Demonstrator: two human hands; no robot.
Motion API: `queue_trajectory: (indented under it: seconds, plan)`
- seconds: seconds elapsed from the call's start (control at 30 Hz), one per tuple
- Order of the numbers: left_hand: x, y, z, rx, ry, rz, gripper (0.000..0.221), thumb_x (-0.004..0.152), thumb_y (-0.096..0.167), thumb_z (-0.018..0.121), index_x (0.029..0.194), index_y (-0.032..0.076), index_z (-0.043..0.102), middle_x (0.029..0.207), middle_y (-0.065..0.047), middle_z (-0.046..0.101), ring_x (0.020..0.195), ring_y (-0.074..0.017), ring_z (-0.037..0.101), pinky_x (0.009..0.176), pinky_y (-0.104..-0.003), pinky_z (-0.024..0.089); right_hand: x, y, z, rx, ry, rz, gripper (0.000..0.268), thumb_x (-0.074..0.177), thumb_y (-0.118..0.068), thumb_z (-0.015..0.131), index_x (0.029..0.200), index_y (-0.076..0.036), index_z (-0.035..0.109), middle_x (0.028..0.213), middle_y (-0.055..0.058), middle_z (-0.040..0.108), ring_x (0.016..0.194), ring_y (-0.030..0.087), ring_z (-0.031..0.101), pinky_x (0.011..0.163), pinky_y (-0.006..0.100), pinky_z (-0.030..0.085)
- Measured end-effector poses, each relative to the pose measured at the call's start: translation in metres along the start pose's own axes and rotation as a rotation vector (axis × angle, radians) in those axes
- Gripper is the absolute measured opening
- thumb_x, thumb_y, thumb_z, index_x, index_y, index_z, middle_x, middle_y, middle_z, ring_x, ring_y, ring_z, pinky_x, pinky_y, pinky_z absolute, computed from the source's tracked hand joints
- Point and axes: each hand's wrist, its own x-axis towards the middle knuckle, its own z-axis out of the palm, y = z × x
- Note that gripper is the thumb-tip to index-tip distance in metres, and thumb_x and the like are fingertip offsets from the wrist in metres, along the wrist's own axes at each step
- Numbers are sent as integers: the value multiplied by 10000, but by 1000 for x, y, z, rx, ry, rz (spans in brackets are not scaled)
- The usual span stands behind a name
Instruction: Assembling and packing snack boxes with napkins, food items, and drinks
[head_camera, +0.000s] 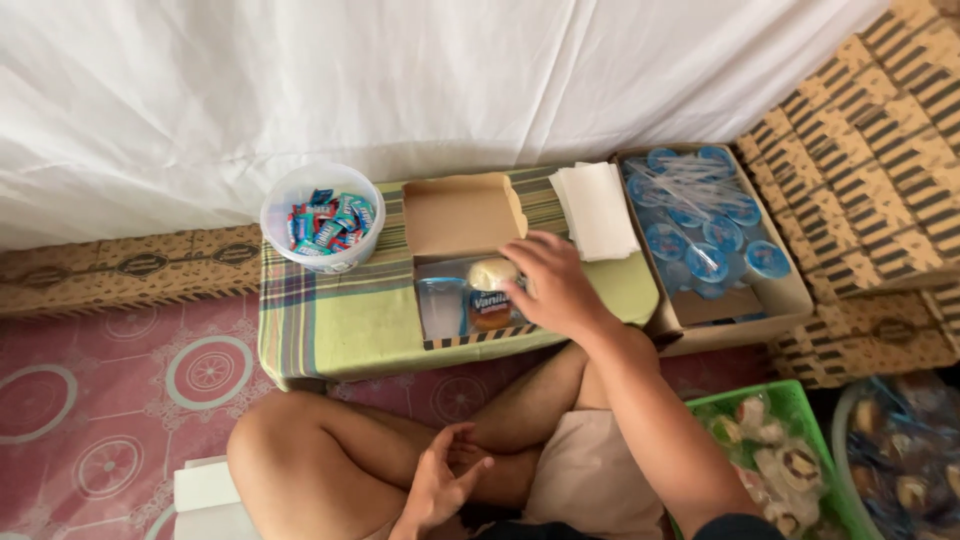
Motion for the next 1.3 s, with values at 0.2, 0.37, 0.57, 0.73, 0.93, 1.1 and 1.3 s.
queue_trajectory:
  seconds: [0.2,0.37,0.57,0.73,0.93,1.1,1.3]
  plan:
    - [10,36,-27,-23,144,154,400,820,210,860,1174,84,724,995,-57,789,907,-134,738,830,-248,595,-63,89,38,32,363,196,145,969,-165,643,952,-42,718,894,119,723,845,313,686,799,419,524]
    - [73,135,-115,370,447,497,243,831,231,838,1049,144,778,872,-50,785,790,-192,755,724,-305,600,-89,117,76,-98,335,237,233,909,-225,722,766,-120,571,708,61,566,699,304,619,666,407,508]
    - [207,192,-218,891,554,640,105,901,196,759,994,155,785,834,-44,750,799,-264,739,747,-397,579,-91,130,86,-142,348,252,230,840,-253,754,753,-149,569,671,45,545,677,307,649,664,394,545]
    - [289,181,-244,1251,291,47,162,892,193,657,1004,136,759,917,-183,757,924,-432,760,809,-524,621,-86,130,87,-179,374,253,227,800,-269,779,746,-152,593,663,52,543,661,315,644,641,370,542]
    - [299,183,-231,1408,253,-62,200,758,62,815,957,61,807,836,-173,750,805,-386,765,710,-501,632,-88,131,87,-156,379,259,231,779,-222,778,725,-151,565,649,61,528,657,313,644,641,376,545]
    - [297,189,-235,1180,226,-56,229,874,184,707,1073,110,793,1029,-193,758,1040,-403,734,901,-520,596,-85,128,85,-154,348,294,244,787,-238,780,711,-157,564,633,45,536,639,291,645,623,382,540]
    - [256,224,-233,979,365,288,257,982,202,617,1148,38,725,961,-242,703,975,-485,689,879,-568,551,-84,127,82,-154,326,283,232,822,-242,760,732,-153,566,651,40,538,645,280,643,639,374,545]
